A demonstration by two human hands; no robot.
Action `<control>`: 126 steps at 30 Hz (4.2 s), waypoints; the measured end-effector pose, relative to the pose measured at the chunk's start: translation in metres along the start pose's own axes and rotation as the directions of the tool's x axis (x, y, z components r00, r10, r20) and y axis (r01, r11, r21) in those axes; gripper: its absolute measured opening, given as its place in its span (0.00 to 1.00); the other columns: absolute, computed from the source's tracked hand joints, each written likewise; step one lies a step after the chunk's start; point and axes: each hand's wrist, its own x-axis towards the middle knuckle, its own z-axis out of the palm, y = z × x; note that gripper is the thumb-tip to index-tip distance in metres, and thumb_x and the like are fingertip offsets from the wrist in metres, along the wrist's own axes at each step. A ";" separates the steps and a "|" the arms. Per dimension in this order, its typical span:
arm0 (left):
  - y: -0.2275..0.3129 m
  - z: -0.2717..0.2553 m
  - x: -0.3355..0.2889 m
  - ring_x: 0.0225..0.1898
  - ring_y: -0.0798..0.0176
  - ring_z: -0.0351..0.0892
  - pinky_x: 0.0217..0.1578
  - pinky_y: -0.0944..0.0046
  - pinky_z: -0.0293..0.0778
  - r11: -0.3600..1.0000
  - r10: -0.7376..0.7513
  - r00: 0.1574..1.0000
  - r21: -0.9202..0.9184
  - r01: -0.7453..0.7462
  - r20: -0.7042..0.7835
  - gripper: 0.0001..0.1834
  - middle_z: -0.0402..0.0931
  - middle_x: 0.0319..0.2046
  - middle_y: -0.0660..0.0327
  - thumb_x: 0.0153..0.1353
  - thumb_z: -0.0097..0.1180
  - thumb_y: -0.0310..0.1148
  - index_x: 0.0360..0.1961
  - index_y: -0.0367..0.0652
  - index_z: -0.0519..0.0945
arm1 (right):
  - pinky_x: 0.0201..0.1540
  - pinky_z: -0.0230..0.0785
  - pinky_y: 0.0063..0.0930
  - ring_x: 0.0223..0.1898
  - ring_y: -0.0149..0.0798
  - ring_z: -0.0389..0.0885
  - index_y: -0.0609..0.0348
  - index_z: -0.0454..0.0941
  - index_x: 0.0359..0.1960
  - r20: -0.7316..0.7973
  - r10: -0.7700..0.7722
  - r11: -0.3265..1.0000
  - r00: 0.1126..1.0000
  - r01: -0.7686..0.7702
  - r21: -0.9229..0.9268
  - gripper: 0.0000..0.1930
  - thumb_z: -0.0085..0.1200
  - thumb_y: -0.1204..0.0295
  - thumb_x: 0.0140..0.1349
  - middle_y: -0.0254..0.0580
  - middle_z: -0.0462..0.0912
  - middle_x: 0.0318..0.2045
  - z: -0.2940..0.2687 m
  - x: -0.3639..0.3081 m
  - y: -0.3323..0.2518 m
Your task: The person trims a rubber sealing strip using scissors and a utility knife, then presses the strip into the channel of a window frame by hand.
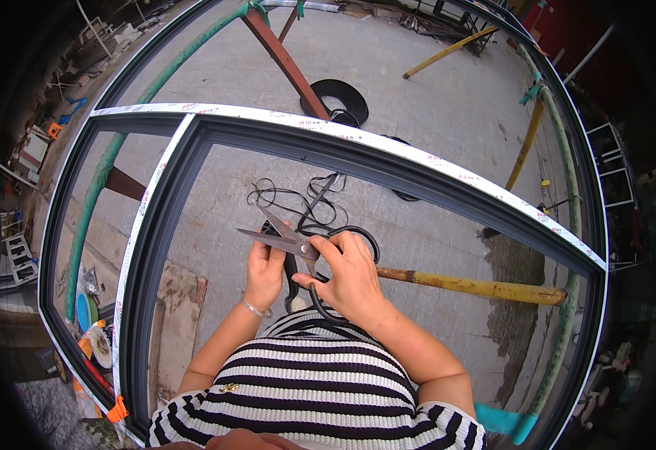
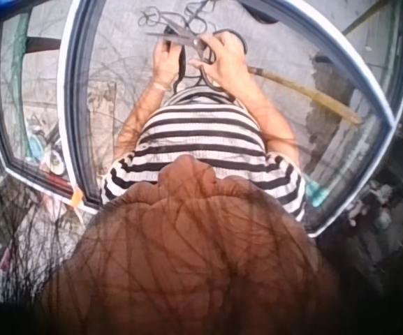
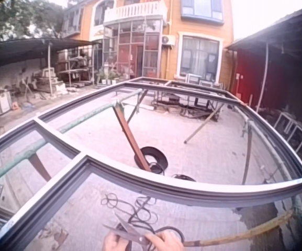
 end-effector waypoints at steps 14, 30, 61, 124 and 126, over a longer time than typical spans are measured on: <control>0.011 0.005 -0.002 0.50 0.70 0.74 0.53 0.68 0.71 1.000 -0.012 1.000 -0.012 0.012 0.013 0.19 0.76 0.52 0.63 0.75 0.50 0.36 0.61 0.36 0.72 | 0.37 0.68 0.37 0.33 0.44 0.73 0.56 0.80 0.49 -0.061 -0.043 0.999 0.997 0.042 -0.020 0.29 0.75 0.59 0.45 0.40 0.72 0.30 0.006 -0.003 0.002; 0.009 0.004 0.001 0.42 0.74 0.72 0.44 0.72 0.71 0.991 0.029 0.997 0.135 -0.020 -0.065 0.20 0.76 0.46 0.65 0.75 0.50 0.38 0.61 0.35 0.73 | 0.27 0.73 0.38 0.25 0.46 0.79 0.56 0.80 0.46 -0.060 -0.112 0.989 0.992 0.106 -0.100 0.25 0.71 0.56 0.50 0.41 0.74 0.28 0.013 0.001 0.009; 0.002 -0.004 -0.006 0.47 0.71 0.74 0.51 0.70 0.70 0.999 -0.031 0.998 -0.027 0.030 -0.049 0.23 0.77 0.49 0.63 0.76 0.48 0.39 0.63 0.34 0.72 | 0.32 0.71 0.36 0.31 0.43 0.77 0.52 0.81 0.47 -0.053 -0.062 0.989 0.997 0.054 -0.138 0.26 0.73 0.57 0.47 0.37 0.74 0.29 0.018 -0.003 0.006; -0.007 -0.085 -0.047 0.36 0.71 0.74 0.42 0.69 0.74 0.993 -0.070 0.902 -0.116 0.022 -0.426 0.19 0.77 0.37 0.63 0.77 0.43 0.38 0.58 0.33 0.73 | 0.38 0.74 0.43 0.33 0.54 0.82 0.59 0.77 0.58 0.111 -0.426 0.905 0.898 0.421 0.063 0.25 0.65 0.69 0.58 0.53 0.81 0.31 0.015 0.208 -0.051; -0.003 -0.090 -0.055 0.36 0.71 0.75 0.42 0.69 0.74 0.991 -0.070 0.887 -0.136 0.008 -0.457 0.19 0.77 0.37 0.63 0.77 0.44 0.37 0.57 0.33 0.73 | 0.42 0.75 0.49 0.37 0.58 0.83 0.57 0.80 0.52 0.167 -0.434 0.881 0.885 0.455 -0.125 0.21 0.64 0.62 0.58 0.55 0.84 0.34 0.033 0.259 -0.085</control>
